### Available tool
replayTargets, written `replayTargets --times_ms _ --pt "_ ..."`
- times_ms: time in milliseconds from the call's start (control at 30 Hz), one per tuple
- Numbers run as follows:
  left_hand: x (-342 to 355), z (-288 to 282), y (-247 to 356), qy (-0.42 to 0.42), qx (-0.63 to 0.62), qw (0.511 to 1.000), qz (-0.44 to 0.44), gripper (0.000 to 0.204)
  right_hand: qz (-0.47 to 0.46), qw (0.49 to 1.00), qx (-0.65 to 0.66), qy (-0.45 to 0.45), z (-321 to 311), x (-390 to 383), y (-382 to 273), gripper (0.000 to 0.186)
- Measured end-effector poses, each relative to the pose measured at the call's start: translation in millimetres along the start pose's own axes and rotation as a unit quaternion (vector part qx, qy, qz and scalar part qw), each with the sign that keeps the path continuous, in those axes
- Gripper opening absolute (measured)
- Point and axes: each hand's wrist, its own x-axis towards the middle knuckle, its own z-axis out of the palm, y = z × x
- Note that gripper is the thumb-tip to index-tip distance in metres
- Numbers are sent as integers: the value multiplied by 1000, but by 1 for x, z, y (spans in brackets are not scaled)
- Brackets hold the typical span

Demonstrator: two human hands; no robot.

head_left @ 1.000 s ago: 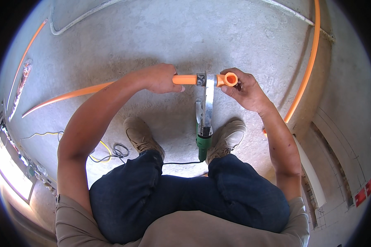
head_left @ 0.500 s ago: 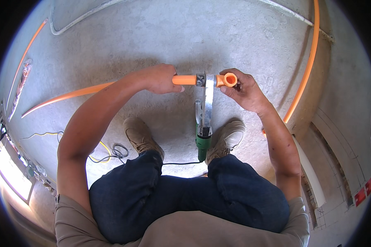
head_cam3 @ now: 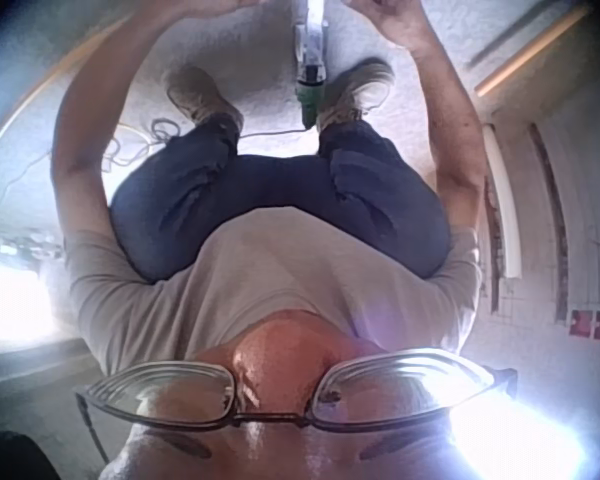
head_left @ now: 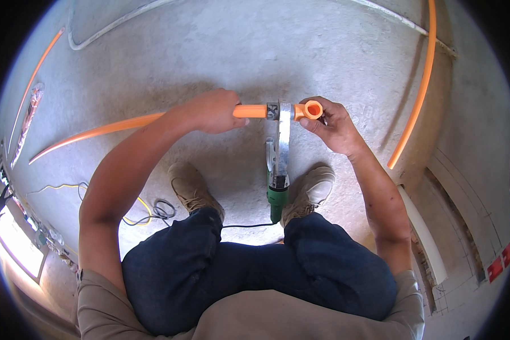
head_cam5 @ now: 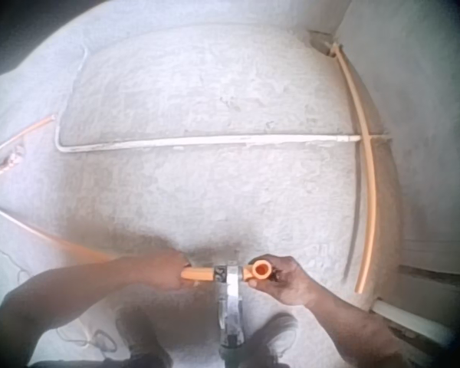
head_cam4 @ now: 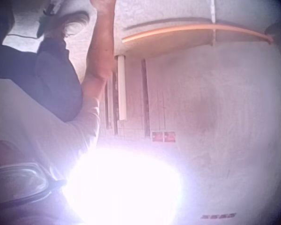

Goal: The person uses a pipe heating tool to join orange plastic pipes and fittings together by hand, then measures and fits them into pre-cut grooves in the wall, eventually attaching a valve to one pipe end.

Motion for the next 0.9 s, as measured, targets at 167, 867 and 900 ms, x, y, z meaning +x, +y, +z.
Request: replayTargets --times_ms 167,867,900 --pt "-6 8 1 54 42 998 -12 42 2 998 61 14 4 1 3 30" --pt "2 3 -15 25 -2 1000 0 40 123 978 170 5 -1 11 4 39" --pt "6 2 -18 0 -14 1000 5 42 113 981 159 4 -1 10 4 40"
